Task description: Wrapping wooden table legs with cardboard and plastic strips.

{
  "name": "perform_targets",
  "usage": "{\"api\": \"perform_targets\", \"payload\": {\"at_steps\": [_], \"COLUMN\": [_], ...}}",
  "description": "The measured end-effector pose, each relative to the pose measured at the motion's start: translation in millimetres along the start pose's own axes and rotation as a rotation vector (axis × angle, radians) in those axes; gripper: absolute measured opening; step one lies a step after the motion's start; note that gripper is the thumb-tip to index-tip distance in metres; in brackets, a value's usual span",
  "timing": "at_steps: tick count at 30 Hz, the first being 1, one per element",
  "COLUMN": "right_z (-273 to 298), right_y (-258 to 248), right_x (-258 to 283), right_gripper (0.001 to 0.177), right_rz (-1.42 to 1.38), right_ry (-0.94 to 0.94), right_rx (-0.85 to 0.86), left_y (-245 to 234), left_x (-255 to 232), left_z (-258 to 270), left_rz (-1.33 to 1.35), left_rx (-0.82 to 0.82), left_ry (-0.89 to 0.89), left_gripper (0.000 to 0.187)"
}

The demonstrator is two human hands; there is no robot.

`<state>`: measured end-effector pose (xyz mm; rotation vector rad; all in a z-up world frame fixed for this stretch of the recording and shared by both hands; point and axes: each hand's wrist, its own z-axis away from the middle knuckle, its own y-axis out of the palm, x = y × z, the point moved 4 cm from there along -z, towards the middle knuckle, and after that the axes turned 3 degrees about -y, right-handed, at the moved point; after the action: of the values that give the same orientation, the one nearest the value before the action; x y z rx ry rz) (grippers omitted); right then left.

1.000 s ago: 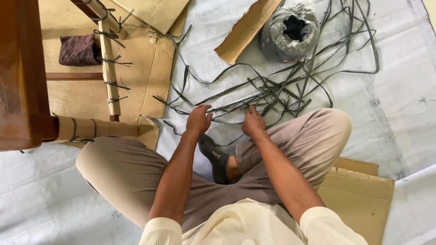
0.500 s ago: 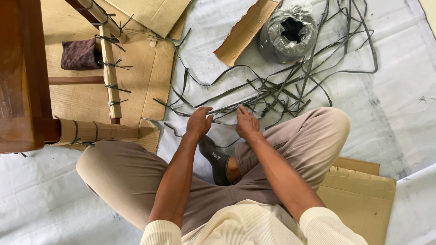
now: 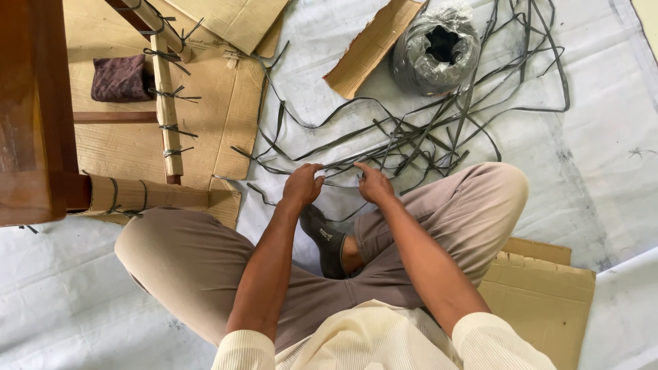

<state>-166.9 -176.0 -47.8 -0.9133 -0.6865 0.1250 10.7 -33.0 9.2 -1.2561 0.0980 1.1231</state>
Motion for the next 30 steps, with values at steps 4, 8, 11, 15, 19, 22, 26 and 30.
{"api": "perform_targets", "payload": {"at_steps": [4, 8, 11, 15, 19, 22, 26, 30], "right_z": [7, 2, 0, 7, 10, 1, -3, -2], "right_y": [10, 21, 27, 12, -15, -11, 5, 12], "right_x": [7, -5, -4, 20, 42, 43, 46, 45], "right_gripper": [0.049, 0.040, 0.035, 0.027, 0.024, 0.025, 0.029, 0.041], "right_rz": [-0.011, 0.029, 0.027, 0.017, 0.007, 0.058, 0.223, 0.271], "right_ry": [0.057, 0.066, 0.001, -0.064, -0.137, -0.311, -0.331, -0.288], "right_rx": [0.068, 0.037, 0.048, 0.036, -0.136, -0.222, -0.092, -0.063], "left_y": [0, 6, 11, 12, 5, 4, 6, 9], "left_x": [-1, 4, 10, 12, 16, 26, 43, 56], "left_z": [1, -3, -5, -5, 0, 3, 6, 6], "left_rz": [-0.007, -0.019, -0.014, -0.017, 0.002, -0.003, -0.002, 0.010], "left_rx": [0.027, 0.029, 0.010, -0.002, 0.006, 0.008, -0.029, -0.074], "left_ry": [-0.001, 0.009, 0.032, 0.050, 0.016, -0.021, -0.021, 0.018], "left_gripper": [0.037, 0.037, 0.037, 0.037, 0.036, 0.036, 0.035, 0.035]}}
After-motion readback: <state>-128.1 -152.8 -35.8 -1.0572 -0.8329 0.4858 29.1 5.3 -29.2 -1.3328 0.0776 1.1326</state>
